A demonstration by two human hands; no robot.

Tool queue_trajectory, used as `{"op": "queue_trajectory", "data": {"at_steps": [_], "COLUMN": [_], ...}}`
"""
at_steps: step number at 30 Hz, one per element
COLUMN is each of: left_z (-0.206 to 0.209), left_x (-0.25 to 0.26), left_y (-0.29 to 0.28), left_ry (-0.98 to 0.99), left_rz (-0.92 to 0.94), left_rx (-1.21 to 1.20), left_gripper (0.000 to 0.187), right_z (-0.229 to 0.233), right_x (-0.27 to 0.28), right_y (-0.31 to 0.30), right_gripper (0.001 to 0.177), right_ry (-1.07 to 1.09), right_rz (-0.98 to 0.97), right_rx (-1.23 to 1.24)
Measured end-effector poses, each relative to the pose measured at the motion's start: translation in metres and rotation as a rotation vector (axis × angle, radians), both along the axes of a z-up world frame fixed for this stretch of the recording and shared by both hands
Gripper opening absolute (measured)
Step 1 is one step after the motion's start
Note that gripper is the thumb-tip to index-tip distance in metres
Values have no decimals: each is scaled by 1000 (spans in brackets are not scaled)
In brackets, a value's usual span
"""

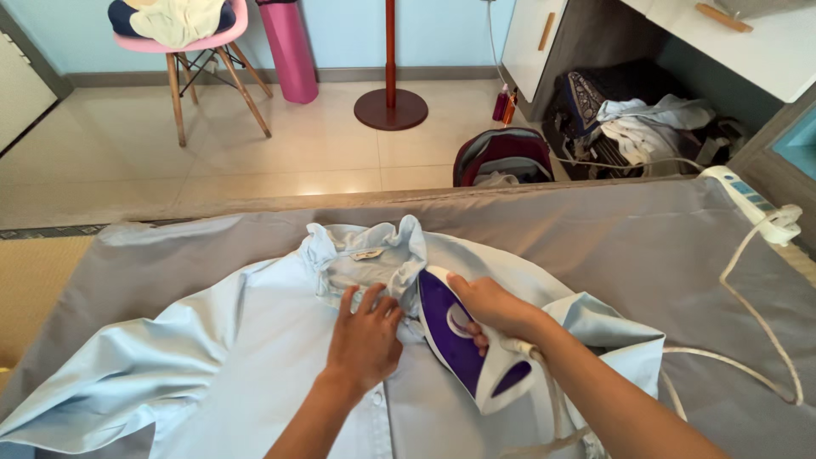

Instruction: The person irons a light blue long-sleeved blouse on a gray ironing board. They smooth the collar and front placket, then move to the sleeves, ironing the cuffs and the length of the arms. The person uses a purple and white electric iron and adjusts the fabric with their hands to ensure a flat surface.

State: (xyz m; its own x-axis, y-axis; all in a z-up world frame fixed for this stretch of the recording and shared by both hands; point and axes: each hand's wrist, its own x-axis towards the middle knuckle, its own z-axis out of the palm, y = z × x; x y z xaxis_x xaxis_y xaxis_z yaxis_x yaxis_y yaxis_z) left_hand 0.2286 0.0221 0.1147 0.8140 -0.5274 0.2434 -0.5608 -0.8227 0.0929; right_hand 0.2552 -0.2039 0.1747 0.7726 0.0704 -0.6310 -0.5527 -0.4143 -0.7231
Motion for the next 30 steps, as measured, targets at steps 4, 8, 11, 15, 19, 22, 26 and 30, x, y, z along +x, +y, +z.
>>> {"op": "queue_trajectory", "data": {"at_steps": [4,8,11,15,19,22,26,30], "left_z": [-9,-3,4,2,-17,-28,-19,9], "left_x": [2,5,-3,-11,-2,-1,-6,-18], "left_y": [-19,-28,-15,3,-7,-25,-36,-18], "left_ry": [-70,186,270,163,98,93,156,252], "left_rz": [15,138,122,30,48,76,119,82], "left_rx": [125,182,260,132,39,60,126,19], "left_gripper": [58,50,34,43,52,46,34,24], "right_z": [3,7,5,3,0,1,2,1], "right_x": [-21,-27,-29,-31,-40,-49,-51,-46], "right_y": [-5,-12,-11,-13,-20,-34,-39,-37], "right_gripper": [58,56,55,57,59,59,60,55], "right_ry": [-17,24,37,34,24,48,34,24], "right_rz": [21,19,10,-8,-46,-80,-67,-71], "right_rx": [-8,-43,-31,-24,-30,-22,-31,-21]}}
